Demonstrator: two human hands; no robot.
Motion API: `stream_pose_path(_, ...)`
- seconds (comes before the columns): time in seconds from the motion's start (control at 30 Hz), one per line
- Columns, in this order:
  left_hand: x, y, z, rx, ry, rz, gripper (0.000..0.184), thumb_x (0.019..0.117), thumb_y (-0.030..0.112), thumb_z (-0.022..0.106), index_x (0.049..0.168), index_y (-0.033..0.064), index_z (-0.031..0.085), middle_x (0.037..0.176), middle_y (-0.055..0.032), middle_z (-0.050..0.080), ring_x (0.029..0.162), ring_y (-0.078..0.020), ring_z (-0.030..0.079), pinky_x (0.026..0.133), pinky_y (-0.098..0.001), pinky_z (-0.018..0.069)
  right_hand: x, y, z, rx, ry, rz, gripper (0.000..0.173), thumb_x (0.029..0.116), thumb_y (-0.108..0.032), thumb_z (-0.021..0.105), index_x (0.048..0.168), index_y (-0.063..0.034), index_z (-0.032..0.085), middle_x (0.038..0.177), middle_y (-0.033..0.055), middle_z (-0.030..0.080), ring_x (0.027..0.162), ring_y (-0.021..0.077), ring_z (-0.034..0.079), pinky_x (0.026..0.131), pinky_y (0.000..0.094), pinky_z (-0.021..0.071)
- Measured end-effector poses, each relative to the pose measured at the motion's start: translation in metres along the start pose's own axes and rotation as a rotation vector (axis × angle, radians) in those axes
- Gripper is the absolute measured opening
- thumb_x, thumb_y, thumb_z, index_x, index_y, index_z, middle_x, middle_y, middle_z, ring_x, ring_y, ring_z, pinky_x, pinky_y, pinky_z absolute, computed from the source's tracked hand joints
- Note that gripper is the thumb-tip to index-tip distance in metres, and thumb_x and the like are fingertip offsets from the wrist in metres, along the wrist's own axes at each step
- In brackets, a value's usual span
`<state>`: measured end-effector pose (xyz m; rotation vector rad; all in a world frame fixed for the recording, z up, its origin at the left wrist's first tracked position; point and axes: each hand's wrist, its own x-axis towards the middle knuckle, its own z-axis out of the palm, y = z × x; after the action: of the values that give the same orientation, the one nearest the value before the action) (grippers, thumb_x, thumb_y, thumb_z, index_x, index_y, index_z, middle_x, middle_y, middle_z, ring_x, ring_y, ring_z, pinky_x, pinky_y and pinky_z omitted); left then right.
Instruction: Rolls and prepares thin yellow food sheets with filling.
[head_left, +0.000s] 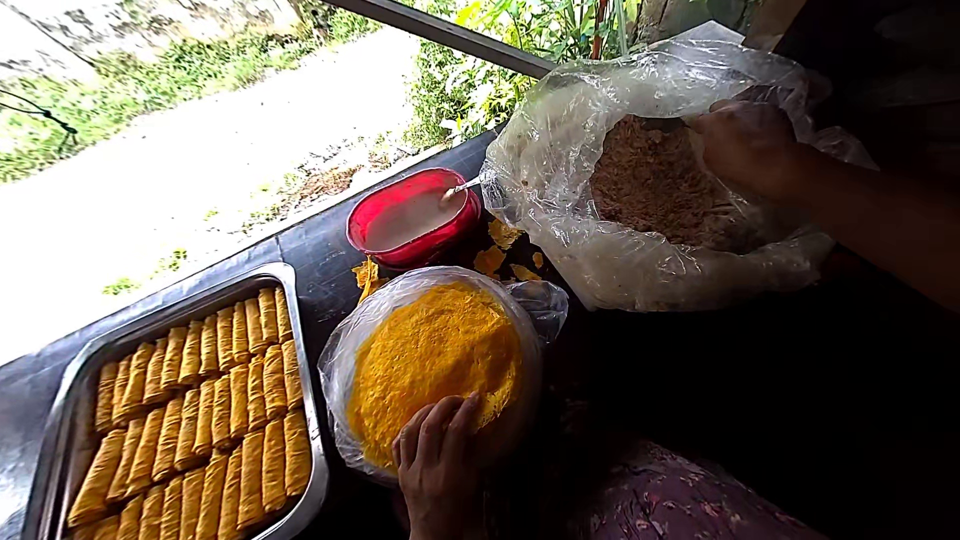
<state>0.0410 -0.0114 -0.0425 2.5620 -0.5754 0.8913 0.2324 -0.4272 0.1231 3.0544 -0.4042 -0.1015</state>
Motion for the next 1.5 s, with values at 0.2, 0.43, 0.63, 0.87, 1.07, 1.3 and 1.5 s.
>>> stream_pose_path(0.2, 0.0, 0.0, 0.001, 0.0, 0.014, 0.0, 0.027, 0.1062, 0.022, 0.043, 0.113, 0.0156, 0.069, 0.107, -0.0081, 0.064, 0.11, -0.0248, 0.056, 0.1, -0.0339, 0.0368, -0.011, -0.003, 0.006, 0.012, -0.027, -0.041, 0.038, 0.1034, 0.002, 0.046, 0.139, 0.001, 0.06, 0.13, 0.0327, 0.06, 0.119, 0.0551, 0.059, 0.09, 0.0722, 0.0455)
stream_pose_path(0.43, 0.0, 0.0, 0.002, 0.011, 0.027, 0.01, 0.027, 0.1066, 0.022, 0.043, 0.112, 0.0149, 0.069, 0.106, -0.0087, 0.064, 0.109, -0.0249, 0.056, 0.1, -0.033, 0.0371, -0.022, -0.005, 0.016, 0.048, -0.017, -0.137, 0.044, 0.0992, 0.008, 0.048, 0.141, -0.0009, 0.06, 0.13, 0.0322, 0.062, 0.12, 0.0542, 0.059, 0.092, 0.0711, 0.0459)
stream_pose_path(0.63, 0.0, 0.0, 0.003, 0.017, 0.034, 0.014, 0.026, 0.1062, 0.02, 0.045, 0.112, 0.0146, 0.07, 0.106, -0.0092, 0.065, 0.109, -0.0249, 0.056, 0.101, -0.033, 0.0375, -0.031, -0.001, 0.021, 0.028, -0.036, -0.221, 0.043, 0.1, 0.008, 0.049, 0.14, -0.0007, 0.06, 0.129, 0.0304, 0.062, 0.118, 0.0531, 0.06, 0.092, 0.0695, 0.0464)
stream_pose_path(0.87, 0.001, 0.001, 0.001, 0.027, 0.033, 0.017, 0.026, 0.1055, 0.02, 0.045, 0.111, 0.0146, 0.071, 0.106, -0.0097, 0.066, 0.108, -0.0257, 0.057, 0.098, -0.0346, 0.0389, -0.047, 0.004, 0.023, 0.053, -0.007, -0.269, 0.043, 0.099, 0.009, 0.048, 0.136, -0.0042, 0.065, 0.126, 0.0259, 0.066, 0.113, 0.0499, 0.064, 0.089, 0.0674, 0.049)
stream_pose_path(1.07, 0.005, 0.0, -0.007, 0.03, -0.014, 0.036, 0.026, 0.106, 0.016, 0.046, 0.113, 0.0138, 0.071, 0.113, -0.0099, 0.071, 0.109, -0.0266, 0.061, 0.099, -0.0352, 0.0418, -0.059, 0.018, 0.007, 0.295, -0.021, -0.221, 0.04, 0.102, 0.006, 0.048, 0.133, -0.0086, 0.069, 0.125, 0.0267, 0.068, 0.118, 0.0511, 0.062, 0.097, 0.0702, 0.0442)
stream_pose_path(1.3, 0.017, 0.005, -0.018, 0.041, -0.027, 0.057, 0.023, 0.1008, 0.005, 0.052, 0.109, 0.0121, 0.072, 0.103, -0.006, 0.076, 0.099, -0.0241, 0.068, 0.092, -0.0349, 0.0498, -0.131, -0.001, -0.02, 0.66, 0.154, -0.476, 0.035, 0.1026, -0.002, 0.053, 0.133, -0.0099, 0.067, 0.086, 0.008, 0.067, 0.056, 0.0107, 0.05, 0.052, 0.0309, 0.0446)
stream_pose_path(1.5, -0.003, 0.006, -0.015, 0.023, 0.005, 0.028, 0.021, 0.0967, 0.002, 0.059, 0.11, 0.0105, 0.073, 0.107, -0.01, 0.074, 0.105, -0.0255, 0.069, 0.097, -0.0335, 0.0523, -0.179, -0.093, 0.04, 0.979, -0.175, -0.791, 0.036, 0.0988, -0.013, 0.054, 0.132, -0.0116, 0.068, 0.09, -0.0037, 0.067, 0.062, -0.0041, 0.053, 0.056, 0.0142, 0.0479)
